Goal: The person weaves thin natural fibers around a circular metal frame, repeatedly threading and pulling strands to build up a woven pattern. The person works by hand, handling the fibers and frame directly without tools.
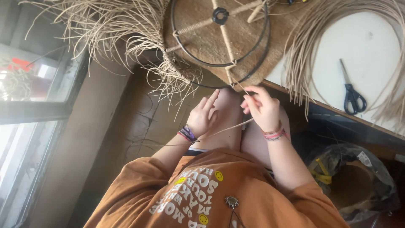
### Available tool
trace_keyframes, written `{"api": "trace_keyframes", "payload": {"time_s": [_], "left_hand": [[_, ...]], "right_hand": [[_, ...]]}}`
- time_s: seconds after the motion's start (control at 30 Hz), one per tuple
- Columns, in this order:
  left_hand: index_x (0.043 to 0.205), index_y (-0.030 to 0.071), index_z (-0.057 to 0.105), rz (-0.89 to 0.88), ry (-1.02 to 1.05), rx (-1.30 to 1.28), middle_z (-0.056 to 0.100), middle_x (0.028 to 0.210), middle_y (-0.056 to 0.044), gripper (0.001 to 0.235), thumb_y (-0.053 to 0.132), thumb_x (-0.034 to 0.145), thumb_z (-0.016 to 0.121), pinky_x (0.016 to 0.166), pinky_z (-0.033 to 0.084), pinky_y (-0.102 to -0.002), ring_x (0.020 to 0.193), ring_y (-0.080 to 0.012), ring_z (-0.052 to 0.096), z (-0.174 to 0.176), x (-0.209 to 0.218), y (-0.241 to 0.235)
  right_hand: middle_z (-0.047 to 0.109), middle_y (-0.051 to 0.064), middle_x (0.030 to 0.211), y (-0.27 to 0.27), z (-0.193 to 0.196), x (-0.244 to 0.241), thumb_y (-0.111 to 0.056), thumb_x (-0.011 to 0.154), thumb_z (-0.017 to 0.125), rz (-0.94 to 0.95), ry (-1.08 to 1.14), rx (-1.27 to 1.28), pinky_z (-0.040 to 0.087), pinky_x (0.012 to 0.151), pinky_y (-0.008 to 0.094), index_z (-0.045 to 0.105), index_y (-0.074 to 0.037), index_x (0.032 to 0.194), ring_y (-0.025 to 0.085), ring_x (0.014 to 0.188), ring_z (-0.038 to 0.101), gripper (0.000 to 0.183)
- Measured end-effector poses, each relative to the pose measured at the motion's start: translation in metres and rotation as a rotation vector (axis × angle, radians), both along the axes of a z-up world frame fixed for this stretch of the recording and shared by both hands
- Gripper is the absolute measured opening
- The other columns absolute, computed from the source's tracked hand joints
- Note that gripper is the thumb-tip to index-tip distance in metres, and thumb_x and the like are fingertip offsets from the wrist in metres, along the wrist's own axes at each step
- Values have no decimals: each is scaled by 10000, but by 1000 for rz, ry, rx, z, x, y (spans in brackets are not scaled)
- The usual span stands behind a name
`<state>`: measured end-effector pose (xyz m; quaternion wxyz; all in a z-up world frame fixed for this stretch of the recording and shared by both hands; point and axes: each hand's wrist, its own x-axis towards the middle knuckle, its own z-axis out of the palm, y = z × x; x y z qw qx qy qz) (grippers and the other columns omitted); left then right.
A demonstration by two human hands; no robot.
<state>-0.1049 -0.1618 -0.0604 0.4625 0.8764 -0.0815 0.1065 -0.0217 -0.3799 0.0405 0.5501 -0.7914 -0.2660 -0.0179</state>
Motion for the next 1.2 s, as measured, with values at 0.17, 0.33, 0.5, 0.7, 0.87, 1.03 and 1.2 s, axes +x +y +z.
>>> {"api": "trace_keyframes", "payload": {"time_s": [0.17,0.33,0.5,0.7,0.87,1.03,1.2], "left_hand": [[1597,68,347,132,-167,230,634,1148,-154,770,176,899,655,716,621,-418,869,-309,723,-21,23,-2],[1510,177,476,276,-186,388,655,989,-57,695,338,881,724,681,618,-374,811,-250,743,-25,46,-8],[865,207,582,208,460,23,674,675,-87,342,490,1030,483,639,560,-485,740,-372,725,-19,32,-8],[681,203,646,-115,592,-40,686,593,-54,438,476,1003,530,604,575,-448,672,-335,736,27,-19,-31],[796,159,613,-141,158,-14,612,762,-53,217,297,958,576,579,571,-401,679,-318,696,128,22,0],[945,87,678,-118,72,-172,659,893,-93,169,208,998,574,584,586,-418,751,-340,711,91,63,2],[971,60,745,19,624,-527,728,633,-130,96,60,907,674,404,566,-227,454,-149,690,116,94,5]], "right_hand": [[682,-16,590,51,-16,26,-191,970,707,-79,-169,-434,542,506,307,736,-205,1050,185,534,690,86],[741,-4,725,67,-10,19,-331,970,679,-117,-233,-747,582,569,417,740,-303,1014,275,651,741,80],[696,105,874,58,-10,-39,-85,1005,618,-227,638,354,664,649,342,494,15,1364,141,659,694,393],[763,188,1190,33,-21,-39,-117,996,619,18,655,58,520,987,447,739,-6,1219,255,1108,680,276],[624,91,858,15,-33,-26,-87,880,695,140,116,-304,564,663,398,721,-86,1190,255,724,639,311],[506,-55,747,25,-47,-18,-233,936,733,-141,-399,-599,556,586,307,721,-213,974,184,668,630,45],[488,-45,706,40,-26,-13,-149,948,750,-268,-533,-370,534,517,290,794,-199,1195,141,555,547,256]]}}
